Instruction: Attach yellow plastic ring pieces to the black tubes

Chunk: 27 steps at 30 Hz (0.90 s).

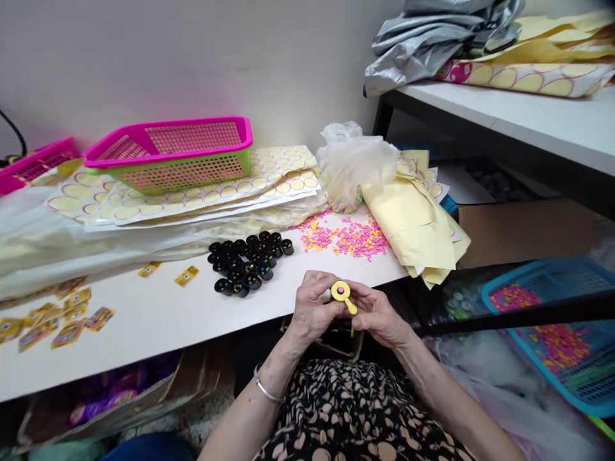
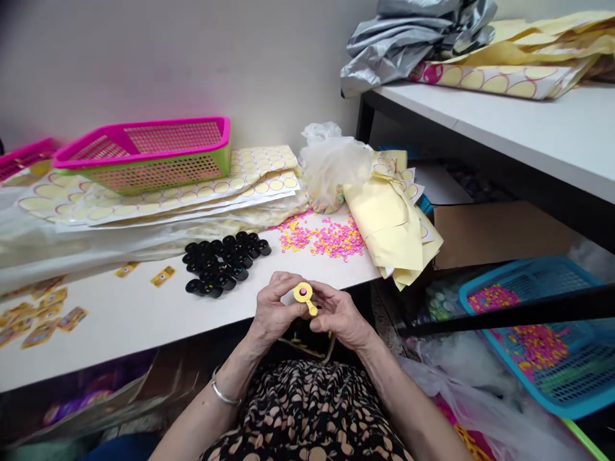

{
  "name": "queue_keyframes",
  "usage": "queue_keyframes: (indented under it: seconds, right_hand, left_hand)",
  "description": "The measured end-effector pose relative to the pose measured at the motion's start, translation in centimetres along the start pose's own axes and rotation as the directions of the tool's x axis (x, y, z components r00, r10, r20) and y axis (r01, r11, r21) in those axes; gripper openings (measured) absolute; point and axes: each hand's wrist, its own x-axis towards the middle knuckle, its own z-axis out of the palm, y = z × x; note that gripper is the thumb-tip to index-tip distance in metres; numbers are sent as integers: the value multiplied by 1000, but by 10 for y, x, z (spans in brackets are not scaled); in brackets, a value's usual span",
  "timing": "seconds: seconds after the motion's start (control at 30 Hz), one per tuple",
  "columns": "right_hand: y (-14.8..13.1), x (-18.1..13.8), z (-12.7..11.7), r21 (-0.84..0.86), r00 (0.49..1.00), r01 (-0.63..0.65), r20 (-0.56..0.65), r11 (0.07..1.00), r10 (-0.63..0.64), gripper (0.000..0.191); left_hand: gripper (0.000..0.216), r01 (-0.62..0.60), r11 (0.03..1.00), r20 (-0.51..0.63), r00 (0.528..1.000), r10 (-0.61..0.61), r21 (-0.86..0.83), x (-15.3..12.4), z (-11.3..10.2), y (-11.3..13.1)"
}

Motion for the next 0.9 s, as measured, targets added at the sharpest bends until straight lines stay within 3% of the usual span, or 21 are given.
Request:
queue_keyframes:
  seconds: [0.1, 0.2, 0.3, 0.5, 0.67, 0.83, 0.9]
  right_hand:
    - [-5, -10, 6, -4, 1000, 26, -11, 1000, -26, 66]
    - [-11, -16, 10, -42, 997, 37, -59, 998, -39, 59]
    - [-16, -20, 12, -89, 994, 19, -103, 996, -29, 55]
    - [-19, -30, 8, -133, 994, 6, -107, 991, -20, 57]
    - [-15, -36, 10, -215, 982, 65, -160, 974, -101, 48]
    - [8, -33, 16, -129, 941, 111, -304, 985, -146, 33]
    - [14, -32, 17, -70, 953, 91, -282, 993, -107, 34]
  left_hand:
    - [21, -203, 975, 30, 979, 201, 93, -5, 0, 10]
    - [19, -433, 884, 82, 901, 425, 177, -10, 3, 16]
    - [17, -552, 798, 99, 832, 546, 240, -16, 8, 19]
    - [17, -575, 765, 136, 816, 561, 290, -23, 15, 20]
    - [17, -596, 755, 108, 799, 591, 275, -27, 21, 18]
    - [16, -497, 835, 71, 866, 495, 236, -33, 26, 10]
    - [16, -434, 871, 93, 901, 424, 229, -35, 24, 6]
